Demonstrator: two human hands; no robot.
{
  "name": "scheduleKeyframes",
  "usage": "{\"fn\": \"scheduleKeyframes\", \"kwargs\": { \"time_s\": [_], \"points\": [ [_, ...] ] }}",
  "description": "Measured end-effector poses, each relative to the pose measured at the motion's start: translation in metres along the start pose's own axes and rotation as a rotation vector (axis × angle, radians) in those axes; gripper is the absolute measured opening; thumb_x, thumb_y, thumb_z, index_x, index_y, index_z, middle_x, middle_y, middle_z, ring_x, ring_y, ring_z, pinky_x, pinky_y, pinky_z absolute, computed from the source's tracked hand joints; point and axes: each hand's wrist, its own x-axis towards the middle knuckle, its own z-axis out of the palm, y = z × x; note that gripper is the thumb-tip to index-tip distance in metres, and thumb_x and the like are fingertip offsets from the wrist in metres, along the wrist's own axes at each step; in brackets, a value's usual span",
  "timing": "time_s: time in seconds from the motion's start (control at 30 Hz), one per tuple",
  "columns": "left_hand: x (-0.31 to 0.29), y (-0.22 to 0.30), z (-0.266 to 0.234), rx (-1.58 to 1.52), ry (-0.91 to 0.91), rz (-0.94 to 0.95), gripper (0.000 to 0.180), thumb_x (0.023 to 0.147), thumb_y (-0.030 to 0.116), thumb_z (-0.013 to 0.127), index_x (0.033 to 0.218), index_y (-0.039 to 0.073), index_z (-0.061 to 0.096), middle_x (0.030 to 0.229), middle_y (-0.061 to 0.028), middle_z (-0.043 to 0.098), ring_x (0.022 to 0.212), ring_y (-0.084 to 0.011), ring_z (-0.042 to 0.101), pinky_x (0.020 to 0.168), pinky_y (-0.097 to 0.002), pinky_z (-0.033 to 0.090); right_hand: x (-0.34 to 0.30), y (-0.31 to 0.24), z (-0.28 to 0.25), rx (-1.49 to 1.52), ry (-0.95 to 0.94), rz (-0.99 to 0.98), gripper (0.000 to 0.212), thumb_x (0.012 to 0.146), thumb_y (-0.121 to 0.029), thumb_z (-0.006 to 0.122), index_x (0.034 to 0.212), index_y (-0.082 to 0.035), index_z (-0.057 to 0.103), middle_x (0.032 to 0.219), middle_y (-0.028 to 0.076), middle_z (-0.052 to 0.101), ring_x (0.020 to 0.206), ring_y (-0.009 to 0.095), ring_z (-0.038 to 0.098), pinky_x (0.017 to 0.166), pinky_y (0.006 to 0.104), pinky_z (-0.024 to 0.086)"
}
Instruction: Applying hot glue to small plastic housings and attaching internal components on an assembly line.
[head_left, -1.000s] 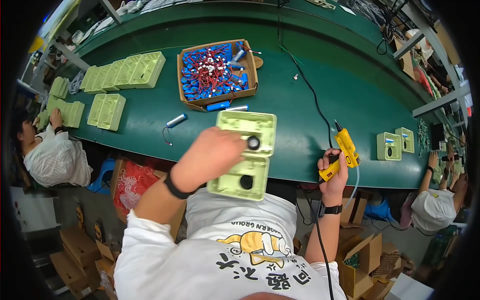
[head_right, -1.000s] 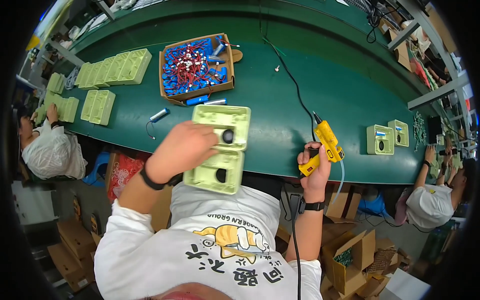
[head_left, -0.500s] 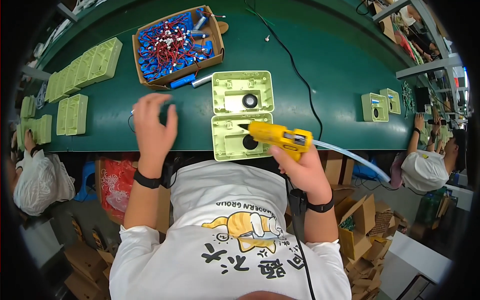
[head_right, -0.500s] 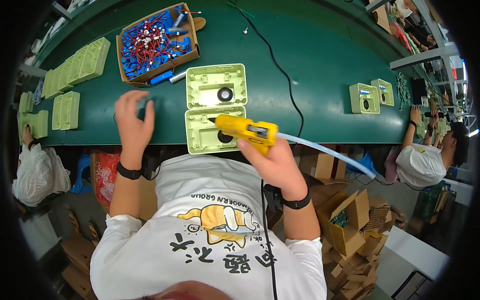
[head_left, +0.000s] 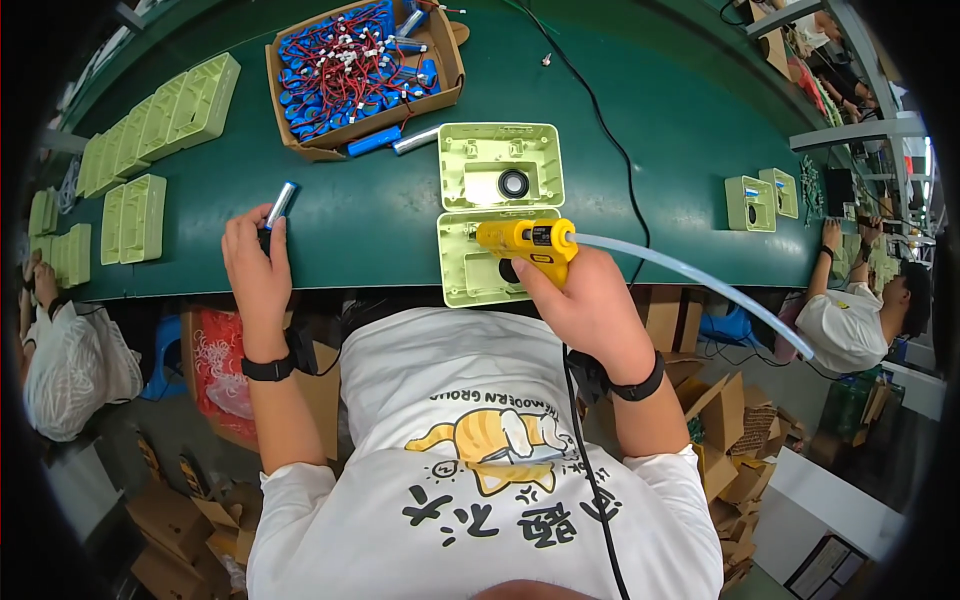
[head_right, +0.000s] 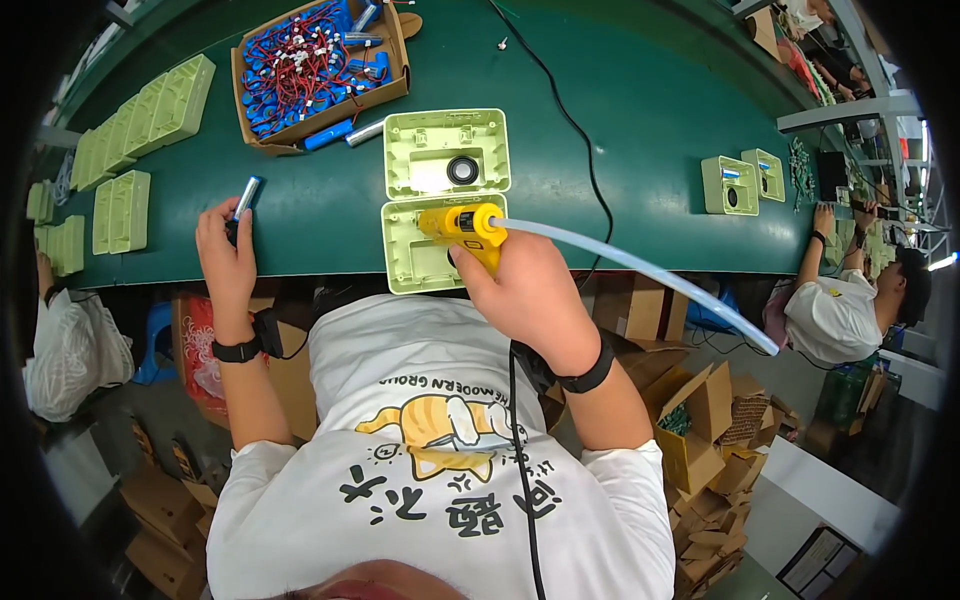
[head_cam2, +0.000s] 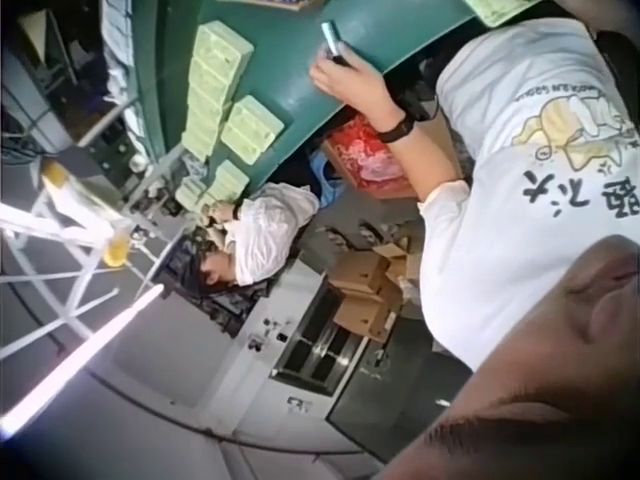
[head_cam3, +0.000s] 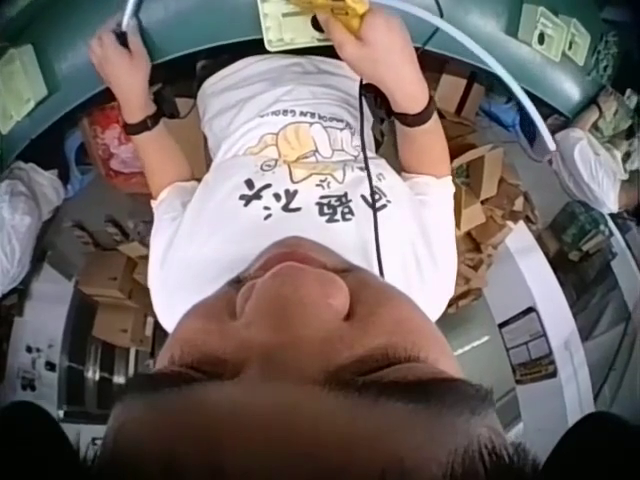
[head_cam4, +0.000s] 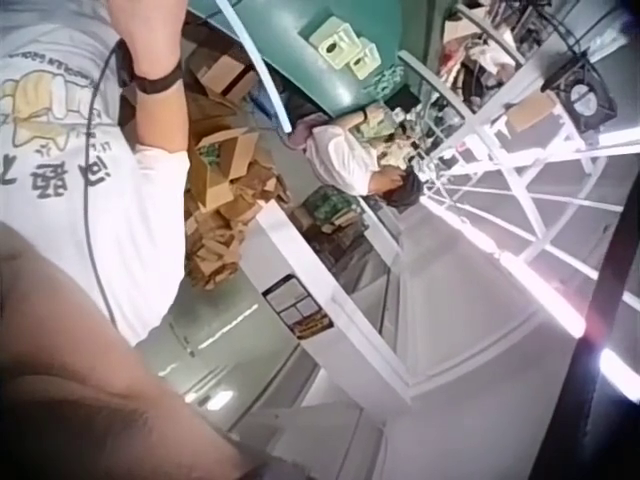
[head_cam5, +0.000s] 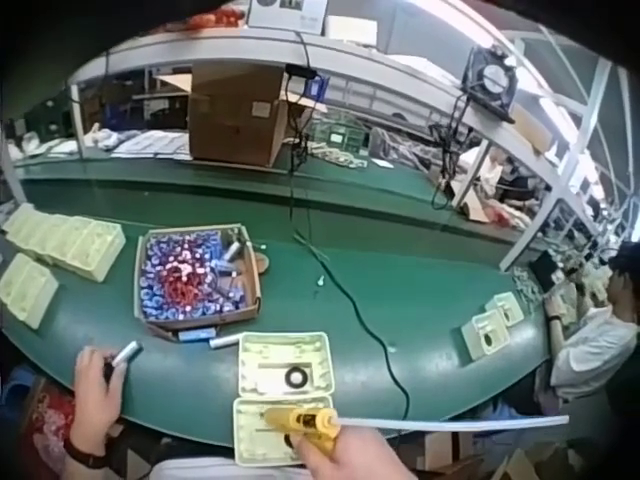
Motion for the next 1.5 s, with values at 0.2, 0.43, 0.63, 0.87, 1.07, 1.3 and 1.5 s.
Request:
{"fn": "scheduleKeyframes", "kwargs": {
  "time_s": [0.2,0.43,0.63,0.87,1.07,1.3,1.5],
  "points": [
    [-0.008,0.029,-0.003,-0.313,-0.067,-0.129,0.023,0.112,0.012,0.073,0.131,0.001,0.074,0.118,-0.0151,0.07,0.105,-0.0294,0.068,0.095,-0.0394,0.055,-0.015,0.005,-0.017,0.214,-0.036,0.209,0.027,0.111,-0.021,0.077,0.122,0.004,0.078,0.078,0.003,0.073,0.07,0.017,0.066,0.067,0.035,0.054],
    [-0.02,0.141,0.011,-0.669,-0.215,0.164,0.028,0.108,0.012,0.078,0.133,0.002,0.074,0.117,-0.0139,0.071,0.105,-0.0286,0.069,0.092,-0.0386,0.053,-0.044,0.029,0.002,0.259,0.284,0.082,0.02,0.106,-0.012,0.08,0.118,0.003,0.078,0.091,0.013,0.074,0.075,0.026,0.068,0.067,0.0367,0.054],
    [-0.014,0.176,0.035,-0.436,-0.205,0.504,0.033,0.102,0.013,0.083,0.133,0.006,0.075,0.116,-0.0109,0.072,0.106,-0.0309,0.07,0.095,-0.0434,0.051,-0.053,0.045,0.017,-0.002,0.286,-0.068,0.018,0.109,-0.013,0.078,0.112,0.005,0.075,0.092,0.008,0.074,0.075,0.017,0.065,0.068,0.0348,0.052],
    [-0.019,0.182,0.045,-0.41,-0.204,0.518,0.03,0.1,0.016,0.085,0.128,0.008,0.076,0.111,-0.0084,0.075,0.103,-0.0305,0.07,0.093,-0.0451,0.05,-0.052,0.035,0.01,-0.189,0.225,-0.098,0.017,0.105,-0.009,0.08,0.111,0.006,0.075,0.094,0.016,0.074,0.076,0.034,0.07,0.068,0.0368,0.054],
    [-0.02,0.182,0.045,-0.429,-0.22,0.452,0.022,0.101,0.019,0.085,0.118,0.008,0.075,0.103,-0.008,0.076,0.096,-0.0305,0.069,0.085,-0.0439,0.05,-0.048,0.045,0.009,-0.017,0.253,-0.12,0.019,0.107,-0.01,0.08,0.116,0.006,0.077,0.092,0.013,0.076,0.074,0.024,0.069,0.068,0.0347,0.054],
    [-0.018,0.187,0.043,-0.375,-0.234,0.444,0.022,0.1,0.02,0.087,0.115,0.007,0.077,0.102,-0.0064,0.076,0.094,-0.0294,0.069,0.082,-0.0431,0.05,-0.05,0.049,0.009,0.044,0.255,-0.034,0.022,0.109,-0.011,0.079,0.122,0.007,0.078,0.089,0.006,0.076,0.074,0.012,0.063,0.069,0.0309,0.053],
    [-0.018,0.189,0.044,-0.383,-0.23,0.435,0.023,0.099,0.021,0.087,0.115,0.007,0.078,0.1,-0.0059,0.076,0.091,-0.0297,0.068,0.081,-0.0445,0.054,-0.048,0.051,0.011,0.195,0.259,0.006,0.026,0.109,-0.011,0.079,0.127,0.007,0.078,0.091,0.005,0.076,0.076,0.012,0.063,0.07,0.0293,0.053]
  ]
}}
